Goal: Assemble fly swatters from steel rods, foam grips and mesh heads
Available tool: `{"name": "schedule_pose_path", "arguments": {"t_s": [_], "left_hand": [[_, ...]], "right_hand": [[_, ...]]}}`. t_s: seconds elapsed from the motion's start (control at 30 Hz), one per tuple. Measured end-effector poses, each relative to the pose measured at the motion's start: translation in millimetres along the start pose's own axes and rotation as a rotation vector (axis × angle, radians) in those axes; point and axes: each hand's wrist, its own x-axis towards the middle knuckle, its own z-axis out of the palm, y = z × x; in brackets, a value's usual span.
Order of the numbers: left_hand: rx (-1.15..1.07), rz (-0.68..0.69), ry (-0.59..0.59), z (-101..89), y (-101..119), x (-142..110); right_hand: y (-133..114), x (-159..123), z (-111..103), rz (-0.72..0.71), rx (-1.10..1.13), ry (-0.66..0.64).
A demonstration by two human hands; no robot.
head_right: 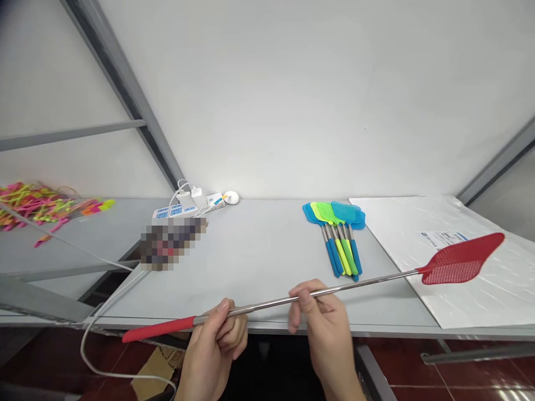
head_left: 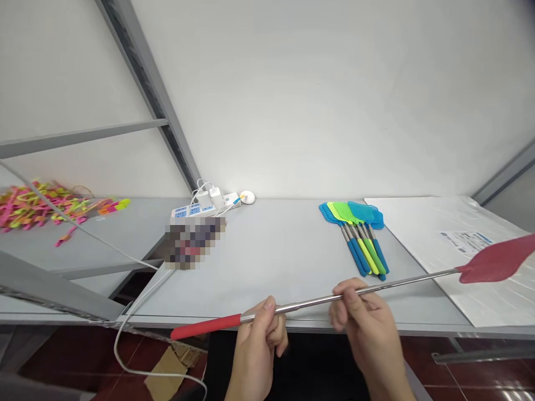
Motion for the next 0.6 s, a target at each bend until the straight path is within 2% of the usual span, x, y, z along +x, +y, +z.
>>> {"name": "schedule_pose_path", "arguments": {"t_s": [0.13,0.2,0.33,0.5,0.6], "left_hand": [[-0.067,0.088,0.129,-21.1,20.2,3.0],[-0.069,0.127,0.143,-33.1,29.2,5.6],[-0.078,0.175,0.186,-41.5,34.3,8.5],[-0.222,0.187,0.261,-23.3,20.5,4.1],[-0.218,0.148,0.222,-10.7,10.3,4.6]], "right_hand": [[-30.0,14.6,-34.6,-0.124,0.171,0.316],[-40.7,20.6,-43.3,-0.156,0.224,0.393],[-44.4,24.5,-42.0,-0.140,0.284,0.402],[-31.1,22.2,-35.3,-0.167,0.315,0.448],[-14.1,16.3,-23.8,-0.115,0.273,0.372]]}}
